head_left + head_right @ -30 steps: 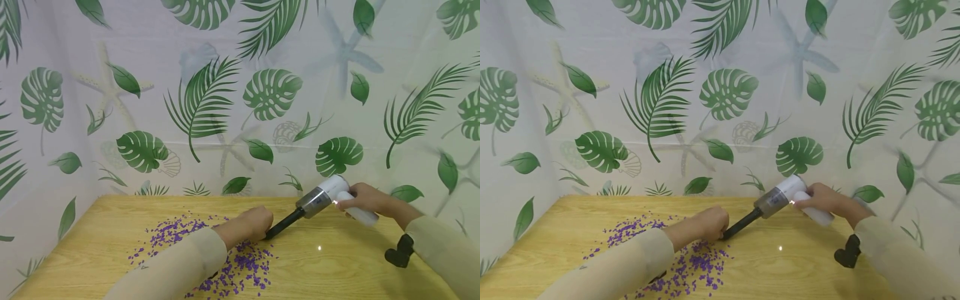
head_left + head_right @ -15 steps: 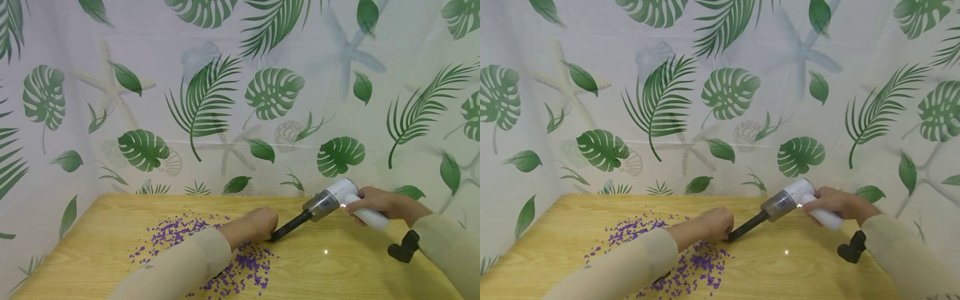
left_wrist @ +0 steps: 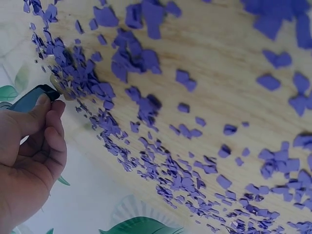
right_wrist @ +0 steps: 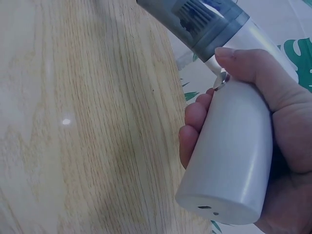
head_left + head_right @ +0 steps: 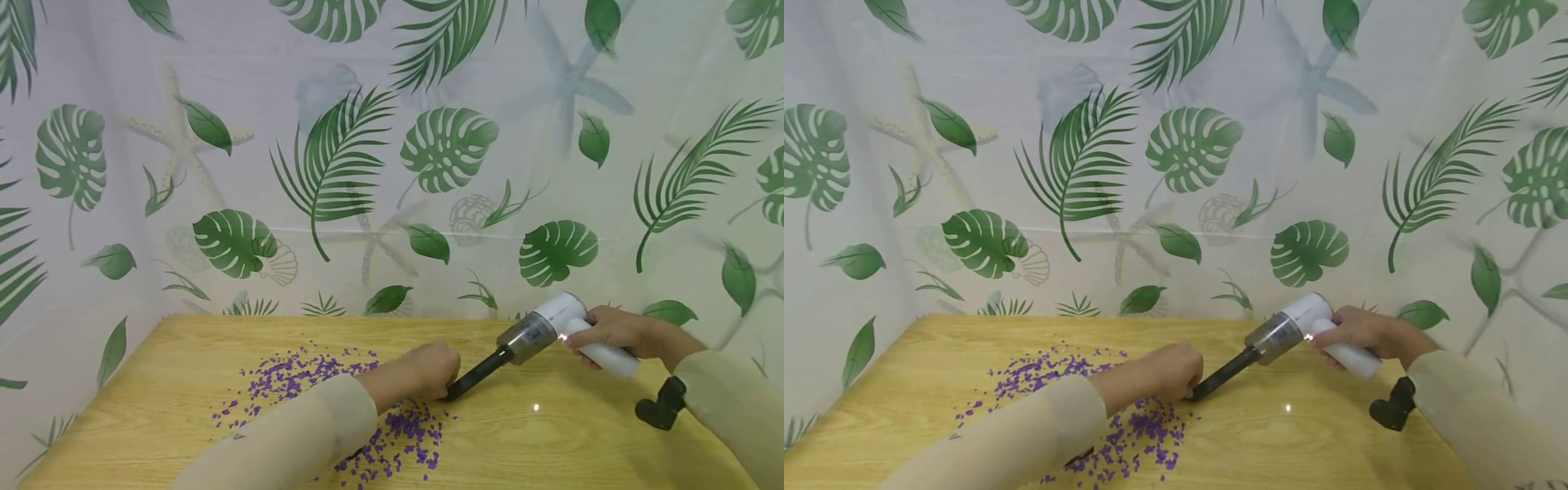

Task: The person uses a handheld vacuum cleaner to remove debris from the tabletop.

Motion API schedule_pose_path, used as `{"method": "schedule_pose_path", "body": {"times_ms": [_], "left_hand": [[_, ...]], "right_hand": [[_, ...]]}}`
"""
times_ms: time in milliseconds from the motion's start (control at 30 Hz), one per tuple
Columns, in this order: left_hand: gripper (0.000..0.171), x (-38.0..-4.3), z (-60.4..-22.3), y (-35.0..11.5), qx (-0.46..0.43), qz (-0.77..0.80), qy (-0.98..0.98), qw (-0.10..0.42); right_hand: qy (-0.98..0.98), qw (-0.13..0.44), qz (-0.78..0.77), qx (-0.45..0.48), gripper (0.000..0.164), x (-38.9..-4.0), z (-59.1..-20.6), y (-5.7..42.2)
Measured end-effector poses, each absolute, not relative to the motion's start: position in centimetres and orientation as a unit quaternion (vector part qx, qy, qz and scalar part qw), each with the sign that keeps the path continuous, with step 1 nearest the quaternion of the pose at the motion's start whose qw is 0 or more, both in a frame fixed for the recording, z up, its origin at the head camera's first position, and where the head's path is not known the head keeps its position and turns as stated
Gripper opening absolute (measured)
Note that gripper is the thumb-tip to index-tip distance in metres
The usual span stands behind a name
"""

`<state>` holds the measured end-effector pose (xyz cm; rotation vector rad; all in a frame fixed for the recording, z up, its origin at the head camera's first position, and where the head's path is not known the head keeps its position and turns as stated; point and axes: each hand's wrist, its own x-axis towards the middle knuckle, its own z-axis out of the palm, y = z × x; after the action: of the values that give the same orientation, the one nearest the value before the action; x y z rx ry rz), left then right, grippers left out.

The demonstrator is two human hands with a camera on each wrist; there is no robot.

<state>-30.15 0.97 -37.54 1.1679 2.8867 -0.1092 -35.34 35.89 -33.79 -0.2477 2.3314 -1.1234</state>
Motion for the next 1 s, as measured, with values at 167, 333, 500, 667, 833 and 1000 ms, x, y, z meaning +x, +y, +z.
{"method": "schedule_pose_path", "body": {"times_ms": [167,333,500,667,833,1000], "left_hand": [[0.019,-29.5,-37.3,1.2,0.379,-0.034,0.925,0.023],[0.022,-29.0,-37.2,1.5,0.383,-0.043,0.922,0.027],[0.021,-28.4,-37.2,1.7,0.366,-0.061,0.928,0.04],[0.021,-28.0,-37.2,1.4,0.36,-0.068,0.929,0.048],[0.023,-27.9,-37.2,0.8,0.371,-0.074,0.925,0.038],[0.023,-27.7,-37.0,0.2,0.376,-0.081,0.922,0.048]], "right_hand": [[0.863,0.273,-0.413,-0.097,0.034,-35.3,-33.7,36.0],[0.863,0.276,-0.411,-0.103,0.035,-35.0,-33.7,36.0],[0.863,0.272,-0.411,-0.112,0.035,-34.9,-33.8,35.8],[0.861,0.268,-0.415,-0.12,0.033,-34.9,-34.0,35.4],[0.858,0.271,-0.414,-0.137,0.027,-34.9,-34.1,34.8],[0.862,0.266,-0.407,-0.146,0.029,-34.8,-34.1,34.1]]}}
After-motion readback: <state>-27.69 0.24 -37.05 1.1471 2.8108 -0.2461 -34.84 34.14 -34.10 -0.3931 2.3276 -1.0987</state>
